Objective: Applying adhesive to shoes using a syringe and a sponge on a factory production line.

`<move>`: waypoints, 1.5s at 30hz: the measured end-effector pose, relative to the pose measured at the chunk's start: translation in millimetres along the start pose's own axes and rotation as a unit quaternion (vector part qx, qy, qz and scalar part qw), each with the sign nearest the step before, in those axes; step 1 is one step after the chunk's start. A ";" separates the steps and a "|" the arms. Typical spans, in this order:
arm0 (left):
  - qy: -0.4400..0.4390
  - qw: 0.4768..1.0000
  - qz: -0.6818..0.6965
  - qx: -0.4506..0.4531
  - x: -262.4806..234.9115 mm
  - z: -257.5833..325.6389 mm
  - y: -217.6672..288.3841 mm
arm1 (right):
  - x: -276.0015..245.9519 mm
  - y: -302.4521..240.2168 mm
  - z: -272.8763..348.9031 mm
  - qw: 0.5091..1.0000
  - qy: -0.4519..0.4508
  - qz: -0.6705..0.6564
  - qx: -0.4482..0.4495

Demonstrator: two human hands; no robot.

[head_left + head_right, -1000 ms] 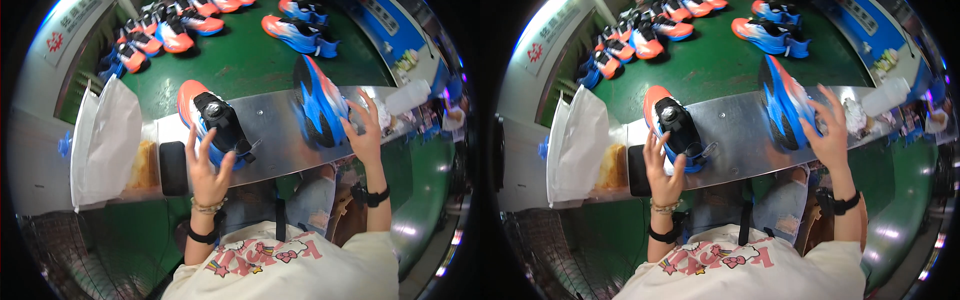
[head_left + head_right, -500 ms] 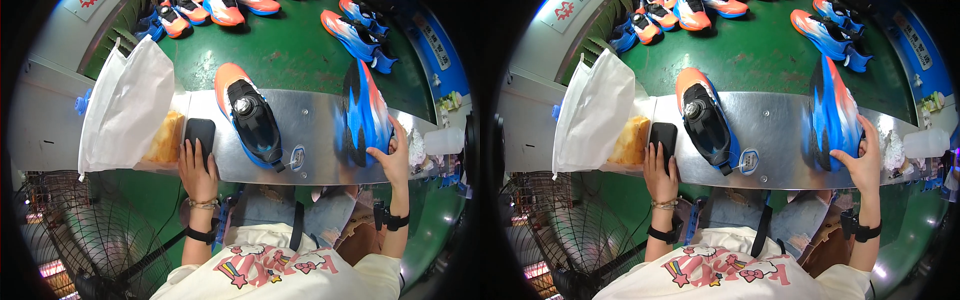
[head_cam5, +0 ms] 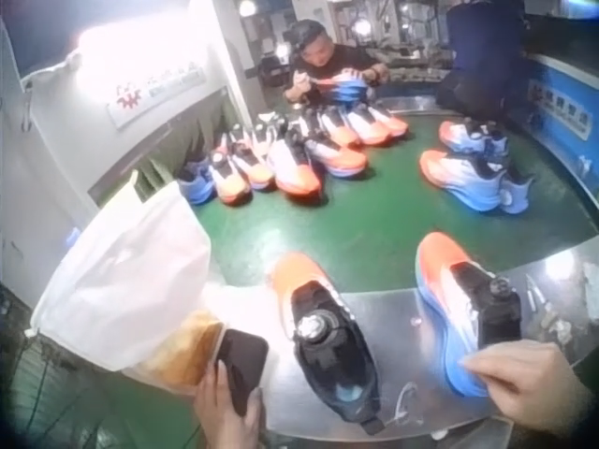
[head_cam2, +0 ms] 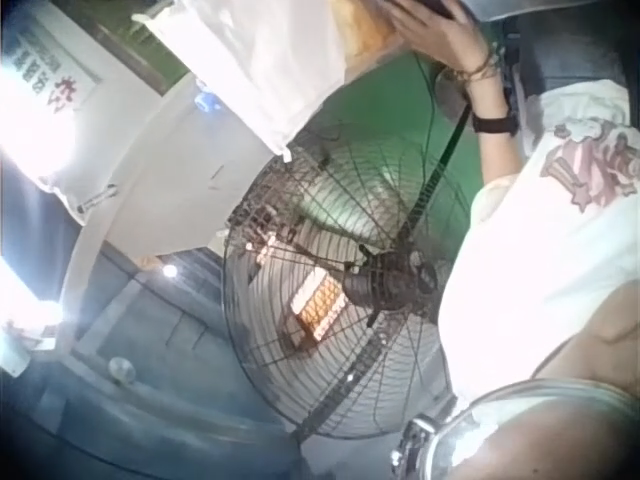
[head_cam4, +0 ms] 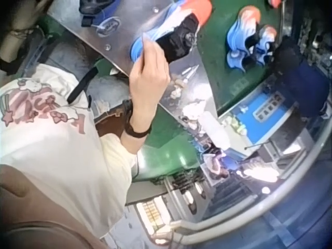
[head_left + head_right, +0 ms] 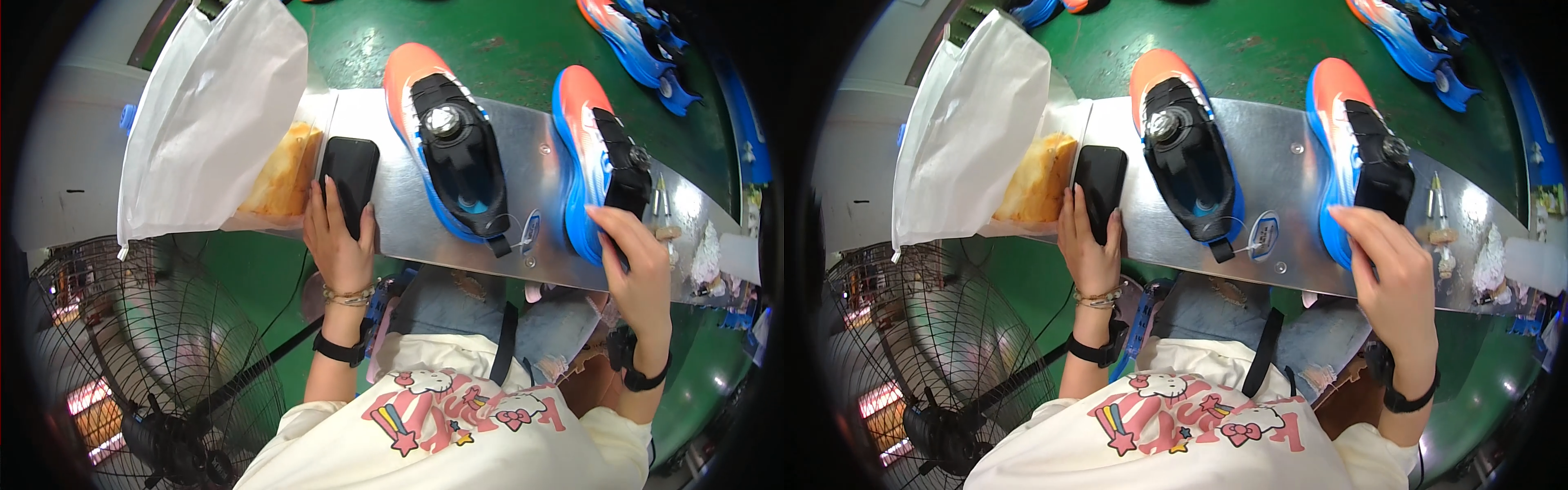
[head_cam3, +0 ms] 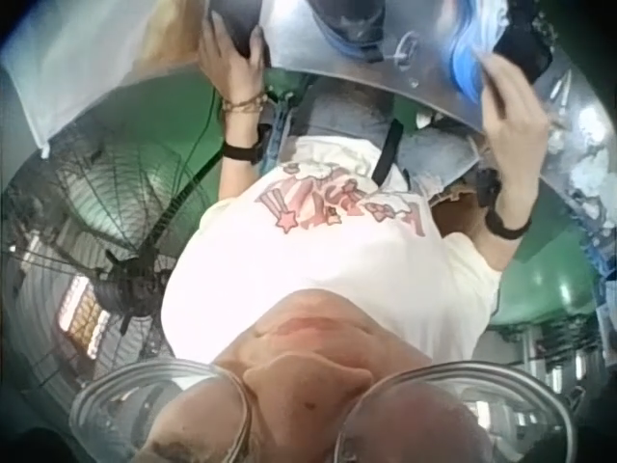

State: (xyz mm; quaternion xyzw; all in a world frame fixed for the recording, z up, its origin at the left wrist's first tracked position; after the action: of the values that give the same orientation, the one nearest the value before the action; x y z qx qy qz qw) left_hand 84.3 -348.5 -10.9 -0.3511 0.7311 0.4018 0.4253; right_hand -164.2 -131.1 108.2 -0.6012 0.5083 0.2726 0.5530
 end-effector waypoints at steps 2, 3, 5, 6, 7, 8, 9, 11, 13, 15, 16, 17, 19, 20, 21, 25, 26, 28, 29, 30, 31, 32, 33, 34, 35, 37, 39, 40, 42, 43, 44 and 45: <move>-0.011 0.997 0.055 -0.053 -5.4 0.3 -4.3 | 4.8 -4.1 2.0 0.999 -0.019 -0.015 -0.023; -0.017 0.988 0.115 -0.097 -6.2 -1.4 -8.4 | 5.2 -6.2 0.1 0.999 -0.028 -0.016 -0.027; -0.016 0.980 0.149 -0.128 -3.6 -0.9 -16.3 | 12.9 -14.9 -4.6 0.993 -0.093 0.033 -0.066; -0.006 0.977 0.174 -0.124 -4.2 -2.9 -13.6 | 16.5 -17.1 -5.1 0.990 -0.114 0.048 -0.067; 0.001 0.973 0.195 -0.123 -6.2 -0.8 -13.0 | 22.8 -20.4 -7.7 0.988 -0.128 0.045 -0.068; -0.006 0.972 0.191 -0.135 -4.9 0.0 -13.9 | 25.8 -23.5 -12.8 0.993 -0.103 0.010 -0.056; 0.002 0.975 0.182 -0.129 -5.7 -1.2 -12.9 | 28.1 -24.8 -17.5 0.996 -0.076 -0.024 -0.040; 0.003 0.977 0.170 -0.127 -5.7 0.1 -13.2 | 41.6 -26.3 -22.4 0.995 -0.062 -0.065 -0.036; -0.012 0.977 0.180 -0.114 -7.5 -2.0 -11.2 | 46.6 -35.7 -41.9 0.998 -0.016 -0.058 -0.019; -0.012 0.981 0.166 -0.099 -11.7 -3.8 -9.6 | 49.9 -52.6 -65.6 0.991 -0.117 0.029 -0.061; -0.009 0.985 0.155 -0.080 -12.6 -4.0 -4.9 | 52.2 -55.6 -71.0 0.988 -0.136 0.033 -0.071; -0.007 0.984 0.162 -0.071 -14.0 -2.0 -1.9 | 52.9 -57.3 -74.3 0.984 -0.153 0.038 -0.079; -0.007 0.994 0.090 -0.060 -16.5 0.8 3.1 | 53.0 -54.8 -76.4 0.983 -0.159 0.019 -0.086; -0.017 0.997 0.046 -0.062 -17.1 3.4 10.3 | 50.9 -52.9 -75.8 0.984 -0.156 0.007 -0.082; -0.014 0.997 0.055 -0.046 -20.7 4.1 16.9 | 49.7 -52.2 -73.2 0.985 -0.153 -0.006 -0.078; -0.011 0.959 0.284 0.014 -45.9 2.5 53.8 | 46.8 -46.8 -42.5 0.991 -0.089 -0.028 -0.096; -0.048 0.905 0.420 -0.038 -52.6 -0.4 61.9 | 50.2 -51.4 -36.8 0.990 -0.066 -0.030 -0.120; -0.161 0.820 0.544 -0.075 -54.7 -8.5 93.0 | 49.1 -53.8 -24.0 0.991 -0.063 -0.048 -0.112; -0.208 0.788 0.571 -0.104 -46.6 -7.4 114.2 | 47.2 -51.9 -13.3 0.991 -0.057 -0.054 -0.109; -0.227 0.839 0.495 0.014 -46.4 -11.8 135.9 | 42.1 -50.3 -2.7 0.990 -0.056 -0.074 -0.107; -0.235 0.873 0.407 0.129 -43.3 -12.9 151.8 | 33.1 -47.7 4.1 0.990 -0.051 -0.072 -0.106; -0.200 0.895 0.371 0.143 -51.0 -12.0 163.3 | 17.4 -42.0 12.1 0.988 -0.019 -0.117 -0.102; -0.202 0.893 0.374 0.151 -50.9 -10.4 168.0 | 2.3 -31.1 23.9 0.983 0.015 -0.159 -0.094; -0.217 0.886 0.388 0.132 -48.8 -12.6 166.9 | -10.4 -13.4 39.1 0.987 0.035 -0.142 -0.060; -0.232 0.879 0.401 0.113 -46.0 -16.1 164.2 | -23.5 9.9 53.4 0.986 0.076 -0.148 0.005; -0.239 0.883 0.365 0.172 -46.4 -22.1 166.7 | -40.4 65.2 93.3 0.993 0.074 0.059 0.077; -0.284 0.873 0.351 0.187 -44.2 -26.1 172.4 | -39.9 117.9 127.8 0.989 0.032 0.107 0.099; -0.293 0.874 0.334 0.199 -42.8 -30.2 173.3 | -38.8 133.3 133.6 0.988 0.003 0.135 0.074; -0.333 0.869 0.319 0.182 -38.3 -39.6 166.9 | -38.2 155.7 138.8 0.985 -0.020 0.162 0.053; -0.359 0.861 0.326 0.153 -36.2 -42.3 162.5 | -35.4 162.2 135.7 0.995 -0.015 0.094 0.042; -0.357 0.861 0.331 0.147 -35.7 -44.1 158.0 | -33.0 166.3 132.6 0.999 -0.010 0.025 0.029; -0.352 0.863 0.335 0.139 -40.1 -46.2 152.2 | -33.9 168.1 125.3 0.999 -0.001 0.023 0.029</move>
State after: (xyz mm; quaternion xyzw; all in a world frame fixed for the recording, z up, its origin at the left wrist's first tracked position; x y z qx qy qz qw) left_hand -45.8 -316.9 83.9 0.1426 0.6546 0.5108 0.5388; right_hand -299.5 19.1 43.2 -0.5730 0.5290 0.2715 0.5641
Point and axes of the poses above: each hand's wrist, its own z-axis away from the middle knuckle, its own x-axis out of the palm, y = z × x, the point moved 6 cm from there along -z, towards the middle knuckle, and after that the axes turned 9 degrees about -x, right-handed, at the moved point
